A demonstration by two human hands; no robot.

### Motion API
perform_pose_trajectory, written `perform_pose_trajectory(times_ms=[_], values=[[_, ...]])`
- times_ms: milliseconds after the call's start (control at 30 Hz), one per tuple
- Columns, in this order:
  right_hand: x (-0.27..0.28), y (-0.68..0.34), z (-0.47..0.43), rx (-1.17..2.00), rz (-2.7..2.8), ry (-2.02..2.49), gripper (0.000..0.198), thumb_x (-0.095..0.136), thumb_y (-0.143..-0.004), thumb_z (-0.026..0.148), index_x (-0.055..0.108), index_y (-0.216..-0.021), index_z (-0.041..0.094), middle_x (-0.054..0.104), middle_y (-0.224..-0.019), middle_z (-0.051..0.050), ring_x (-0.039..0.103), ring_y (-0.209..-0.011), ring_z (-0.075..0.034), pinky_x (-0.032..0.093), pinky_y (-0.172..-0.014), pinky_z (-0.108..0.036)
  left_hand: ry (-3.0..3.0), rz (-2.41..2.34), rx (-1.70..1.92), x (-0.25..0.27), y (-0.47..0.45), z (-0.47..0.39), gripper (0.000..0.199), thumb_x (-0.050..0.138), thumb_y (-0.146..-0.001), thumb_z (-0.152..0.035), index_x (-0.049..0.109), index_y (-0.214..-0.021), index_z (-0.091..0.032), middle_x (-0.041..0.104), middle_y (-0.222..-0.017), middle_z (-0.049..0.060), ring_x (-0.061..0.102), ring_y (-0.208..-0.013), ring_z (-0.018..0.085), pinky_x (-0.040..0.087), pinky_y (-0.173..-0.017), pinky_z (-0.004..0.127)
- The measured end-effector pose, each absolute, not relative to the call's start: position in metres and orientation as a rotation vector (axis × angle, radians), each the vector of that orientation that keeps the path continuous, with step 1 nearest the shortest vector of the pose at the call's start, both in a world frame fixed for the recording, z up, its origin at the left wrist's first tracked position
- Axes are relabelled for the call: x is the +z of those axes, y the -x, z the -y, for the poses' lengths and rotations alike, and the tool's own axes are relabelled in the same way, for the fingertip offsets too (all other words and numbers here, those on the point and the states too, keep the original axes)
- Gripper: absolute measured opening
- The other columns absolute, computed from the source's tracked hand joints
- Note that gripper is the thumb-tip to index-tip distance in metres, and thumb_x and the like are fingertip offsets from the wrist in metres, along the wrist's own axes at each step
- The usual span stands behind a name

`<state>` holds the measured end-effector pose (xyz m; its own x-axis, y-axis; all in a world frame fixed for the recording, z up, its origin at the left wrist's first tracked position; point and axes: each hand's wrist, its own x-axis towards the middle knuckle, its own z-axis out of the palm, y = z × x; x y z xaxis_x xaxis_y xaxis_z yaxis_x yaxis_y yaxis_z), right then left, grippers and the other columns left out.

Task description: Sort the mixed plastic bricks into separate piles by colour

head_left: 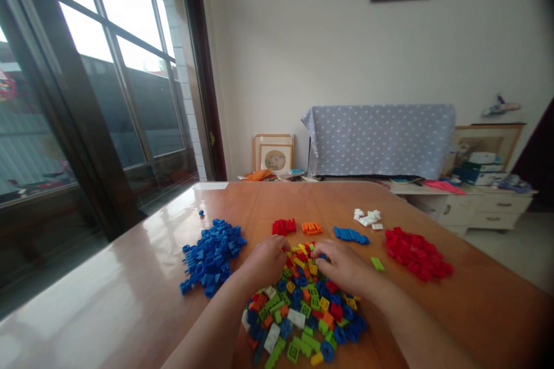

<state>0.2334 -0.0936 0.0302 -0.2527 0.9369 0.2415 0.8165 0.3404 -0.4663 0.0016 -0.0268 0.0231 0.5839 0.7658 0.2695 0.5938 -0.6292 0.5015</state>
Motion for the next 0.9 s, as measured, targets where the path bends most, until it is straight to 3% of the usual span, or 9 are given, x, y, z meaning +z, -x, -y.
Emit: perform_pose_trajectory(times_ms=[100,167,300,433,700,900], values=[[0.022,-0.227,0.089,0.275,2.123,1.521,0.028,0.05,-0.093,0.027,0.073,-0.108,0.02,0.069,-0.12,-0.012,0.059,-0.114,-0.026,0.044,-0.1,-0.038,-2.43,-1.094,0.693,0.026,0.0,0.026,0.024,0.05,-0.081,-0.012,0.068,-0.096,-0.019,0.069,-0.1,0.008,0.062,-0.094,0.021,0.046,-0.081,0.028],[0.014,-0.222,0.087,0.246,2.133,1.517,0.037,0.047,-0.097,0.032,0.07,-0.123,0.019,0.061,-0.139,-0.015,0.051,-0.132,-0.03,0.037,-0.112,-0.044,-2.472,-1.048,0.666,0.026,-0.001,0.027,0.026,0.052,-0.08,-0.013,0.07,-0.098,-0.019,0.069,-0.102,0.007,0.061,-0.095,0.022,0.045,-0.085,0.029],[0.003,-0.217,0.083,0.255,2.174,1.545,0.042,0.045,-0.098,0.031,0.066,-0.133,0.02,0.051,-0.151,-0.013,0.037,-0.146,-0.031,0.028,-0.12,-0.05,-2.573,-0.995,0.59,0.023,-0.004,0.031,0.025,0.056,-0.079,-0.015,0.072,-0.096,-0.021,0.068,-0.101,0.007,0.06,-0.097,0.023,0.044,-0.089,0.032],[0.002,-0.213,0.08,0.271,2.178,1.56,0.039,0.049,-0.094,0.026,0.069,-0.126,0.019,0.056,-0.146,-0.013,0.039,-0.144,-0.032,0.029,-0.119,-0.05,-2.608,-1.04,0.593,0.02,-0.005,0.031,0.019,0.056,-0.078,-0.014,0.07,-0.089,-0.02,0.066,-0.098,0.007,0.059,-0.095,0.023,0.044,-0.086,0.031],[0.011,-0.209,0.087,0.25,2.071,1.44,0.022,0.057,-0.079,0.012,0.07,-0.093,0.022,0.07,-0.117,-0.009,0.056,-0.122,-0.027,0.035,-0.114,-0.044,-2.6,-1.102,0.569,0.021,-0.004,0.031,0.012,0.057,-0.076,-0.013,0.063,-0.083,-0.02,0.063,-0.093,0.005,0.056,-0.091,0.021,0.041,-0.078,0.028],[0.016,-0.216,0.086,0.258,1.959,1.479,0.013,0.057,-0.082,0.017,0.065,-0.09,0.023,0.068,-0.101,-0.007,0.06,-0.102,-0.025,0.046,-0.092,-0.036,-2.608,-1.123,0.587,0.028,-0.005,0.034,0.01,0.058,-0.075,-0.013,0.063,-0.08,-0.02,0.063,-0.09,0.004,0.055,-0.09,0.021,0.039,-0.075,0.028]])
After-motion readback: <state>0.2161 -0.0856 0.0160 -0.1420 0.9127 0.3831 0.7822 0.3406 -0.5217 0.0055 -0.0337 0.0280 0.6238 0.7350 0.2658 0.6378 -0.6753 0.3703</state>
